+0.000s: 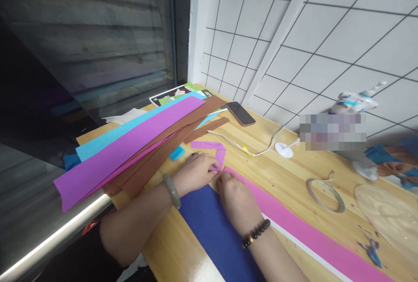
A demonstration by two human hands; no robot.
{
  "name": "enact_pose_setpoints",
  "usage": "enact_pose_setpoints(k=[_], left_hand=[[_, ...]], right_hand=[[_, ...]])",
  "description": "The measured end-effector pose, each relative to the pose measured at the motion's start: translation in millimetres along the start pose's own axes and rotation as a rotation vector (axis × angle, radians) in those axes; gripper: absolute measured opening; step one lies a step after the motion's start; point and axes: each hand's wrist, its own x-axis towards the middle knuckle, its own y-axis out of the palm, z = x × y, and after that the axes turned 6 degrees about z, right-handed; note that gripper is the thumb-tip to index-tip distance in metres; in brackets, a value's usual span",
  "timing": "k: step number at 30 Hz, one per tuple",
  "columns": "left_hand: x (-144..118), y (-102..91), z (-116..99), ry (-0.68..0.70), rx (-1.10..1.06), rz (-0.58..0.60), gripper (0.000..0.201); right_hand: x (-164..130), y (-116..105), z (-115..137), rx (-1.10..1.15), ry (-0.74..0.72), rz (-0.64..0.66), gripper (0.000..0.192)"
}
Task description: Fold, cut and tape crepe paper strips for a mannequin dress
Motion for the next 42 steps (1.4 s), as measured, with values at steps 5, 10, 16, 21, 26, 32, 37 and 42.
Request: enact_pose_setpoints(k=[5, 10, 16, 21, 26, 32, 37, 42], left_hand=[[1, 0.5, 0, -0.016, -0.015, 0.007, 0.017], [1, 0.0, 1, -0.014, -0.015, 0.009, 0.017], [-1, -0.8, 0, 0.0, -0.011, 0.001, 0.015], [0, 0.2, 0, -0.011, -0.006, 0.009, 0.016], [0, 0.5, 1, -0.008, 0.008, 0.008, 0.016], [0, -0.5, 0, 0.008, 0.036, 0.007, 0.014], [0, 0.1, 0, -0.001, 0.037, -0.001, 0.014], [0, -0.4, -2, -0.015, 0.026, 0.017, 0.015]], right_hand=[[-1, 3, 2, -0.031, -0.018, -0.033, 0.014], [-2, 5, 1, -0.027, -0.028, -0.057, 0.014], [-4, 8, -2, 0.012, -0.007, -0.06, 0.014], [-8, 8, -3, 0.016, 0.038, -0.067, 0.017], [-13, 7, -4, 0.023, 0.074, -0.07, 0.02], [-17, 12, -6, 0.082, 0.06, -0.113, 0.022], [-19, 12, -9, 0.101, 0.038, -0.153, 0.022], [-22, 7, -13, 0.093, 0.068, -0.118, 0.021]])
